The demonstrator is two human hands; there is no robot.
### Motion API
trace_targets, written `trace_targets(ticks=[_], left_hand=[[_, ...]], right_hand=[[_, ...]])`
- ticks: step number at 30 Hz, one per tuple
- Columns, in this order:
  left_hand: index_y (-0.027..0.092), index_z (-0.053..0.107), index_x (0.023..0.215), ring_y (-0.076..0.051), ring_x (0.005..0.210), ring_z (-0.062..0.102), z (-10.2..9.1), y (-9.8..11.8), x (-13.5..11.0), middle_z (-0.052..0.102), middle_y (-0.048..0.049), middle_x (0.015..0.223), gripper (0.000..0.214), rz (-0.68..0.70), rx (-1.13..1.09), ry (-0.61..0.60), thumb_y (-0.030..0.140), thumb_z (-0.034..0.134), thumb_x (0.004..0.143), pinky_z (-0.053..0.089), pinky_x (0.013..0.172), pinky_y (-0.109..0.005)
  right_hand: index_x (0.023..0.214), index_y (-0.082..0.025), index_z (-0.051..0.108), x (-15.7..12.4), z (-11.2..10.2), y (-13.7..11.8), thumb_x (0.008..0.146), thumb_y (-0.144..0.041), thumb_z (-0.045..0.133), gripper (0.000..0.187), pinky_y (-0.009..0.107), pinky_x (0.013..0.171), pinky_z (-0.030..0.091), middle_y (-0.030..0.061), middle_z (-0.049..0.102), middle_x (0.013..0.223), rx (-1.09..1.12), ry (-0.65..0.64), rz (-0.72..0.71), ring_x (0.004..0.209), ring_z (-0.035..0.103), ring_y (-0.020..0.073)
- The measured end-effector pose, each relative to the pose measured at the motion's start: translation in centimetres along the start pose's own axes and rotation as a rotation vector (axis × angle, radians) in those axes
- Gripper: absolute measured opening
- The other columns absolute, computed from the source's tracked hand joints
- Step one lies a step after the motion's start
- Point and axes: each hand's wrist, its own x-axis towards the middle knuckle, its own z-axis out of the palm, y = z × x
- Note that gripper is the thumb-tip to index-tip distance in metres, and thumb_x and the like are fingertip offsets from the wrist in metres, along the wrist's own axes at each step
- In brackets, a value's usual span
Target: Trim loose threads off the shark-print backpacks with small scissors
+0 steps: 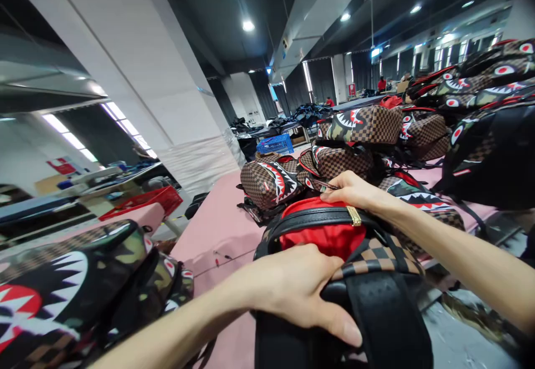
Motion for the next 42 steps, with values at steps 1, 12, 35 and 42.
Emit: trace_targets(ticks=[1, 12, 35, 42], left_hand=[[0.016, 0.066, 0.087, -0.017, 0.061, 0.059, -0.3, -0.2, 0.1, 0.066, -0.0022, 0.072, 0.046, 0.009, -0.035, -0.024, 0.055, 0.068, 0.065, 0.043, 0.059, -0.022], [0.023, 0.068, 0.104, -0.022, 0.092, 0.063, -1.5, -2.0, 1.9, 0.07, 0.0012, 0.096, 0.04, 0.265, -0.134, 0.077, 0.041, 0.07, 0.068, 0.046, 0.082, -0.025], [0.012, 0.057, 0.066, -0.006, 0.049, 0.028, -1.1, -7.5, -1.2, 0.038, 0.0049, 0.054, 0.039, -0.068, -0.642, 0.604, 0.049, 0.056, 0.076, 0.019, 0.045, -0.019], [0.012, 0.056, 0.067, -0.007, 0.055, 0.035, 0.8, -6.4, -0.9, 0.046, 0.0029, 0.061, 0.033, 0.016, -0.659, 0.729, 0.045, 0.059, 0.073, 0.027, 0.049, -0.019]], right_hand=[[0.057, -0.013, 0.06, 0.0, 0.0, 0.0, 0.062, -0.038, 0.063, 0.025, 0.022, 0.043, 0.03, -0.0033, 0.05, 0.047, -0.011, 0.002, 0.003, 0.044, 0.041, 0.0085], [0.058, -0.012, 0.062, -0.8, 0.2, -0.6, 0.057, -0.032, 0.061, 0.02, 0.022, 0.046, 0.035, -0.0009, 0.056, 0.051, 0.086, -0.049, 0.003, 0.048, 0.047, 0.0101], [0.084, -0.013, 0.071, -3.1, -0.6, -1.3, 0.071, -0.041, 0.063, 0.032, 0.026, 0.065, 0.044, 0.0045, 0.067, 0.08, -0.118, 0.04, -0.203, 0.074, 0.059, 0.0176], [0.086, -0.014, 0.073, -5.7, -1.8, -1.6, 0.076, -0.038, 0.06, 0.03, 0.028, 0.068, 0.046, 0.0068, 0.068, 0.079, -0.247, -0.068, -0.267, 0.076, 0.06, 0.0182]])
